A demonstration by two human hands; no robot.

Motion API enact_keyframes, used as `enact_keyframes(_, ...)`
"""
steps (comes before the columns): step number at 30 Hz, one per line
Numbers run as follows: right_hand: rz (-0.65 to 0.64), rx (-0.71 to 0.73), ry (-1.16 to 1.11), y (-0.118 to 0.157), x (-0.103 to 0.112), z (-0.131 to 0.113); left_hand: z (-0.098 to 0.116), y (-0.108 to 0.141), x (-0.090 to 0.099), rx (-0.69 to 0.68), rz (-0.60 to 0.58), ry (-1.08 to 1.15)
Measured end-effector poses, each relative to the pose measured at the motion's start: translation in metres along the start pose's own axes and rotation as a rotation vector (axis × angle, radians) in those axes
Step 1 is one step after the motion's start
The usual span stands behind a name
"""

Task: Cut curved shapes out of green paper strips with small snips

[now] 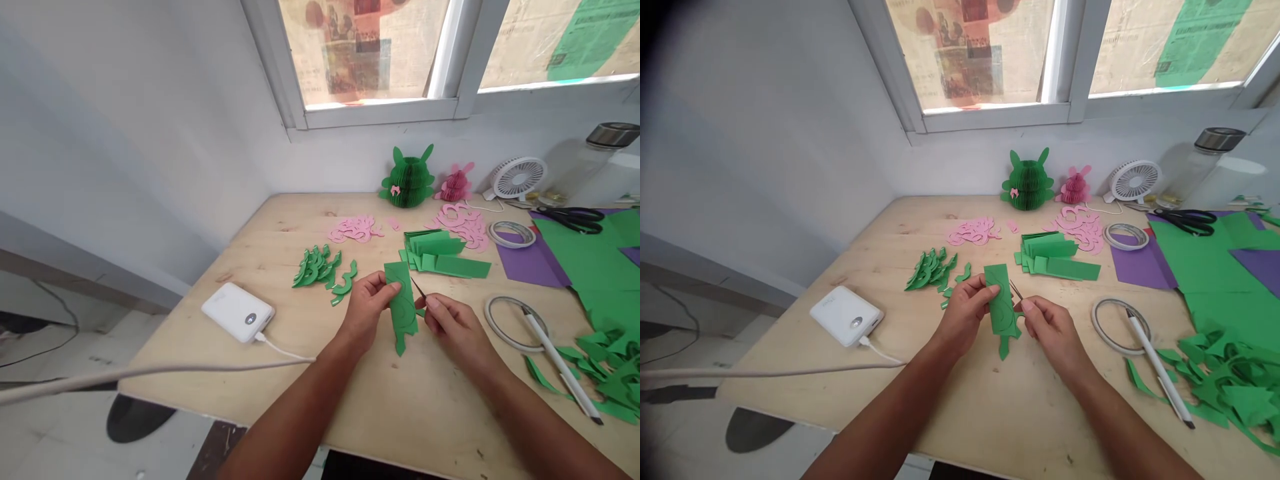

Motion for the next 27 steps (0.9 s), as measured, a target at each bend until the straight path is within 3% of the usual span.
enact_keyframes(12,-0.069,0.041,0.014,-0.0013,-0.0055,0.0017,-0.0027,-0.0009,0.0005,-0.007,-0.011,-0.045)
enact_keyframes(27,-0.064,0.000,0.015,0.0001,-0.0074,0.0002,-0.0039,0.0002,-0.0039,0.012,-0.057,-0.047)
Point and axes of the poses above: each hand's wrist, its own y-axis away from the middle knuckle, its own x-axis out of the back of the hand, z = x × y, the point moved 5 cm from there along -y, towards the middle knuckle, and after that the axes turned 6 degrees about y, right-handed, at the moved point
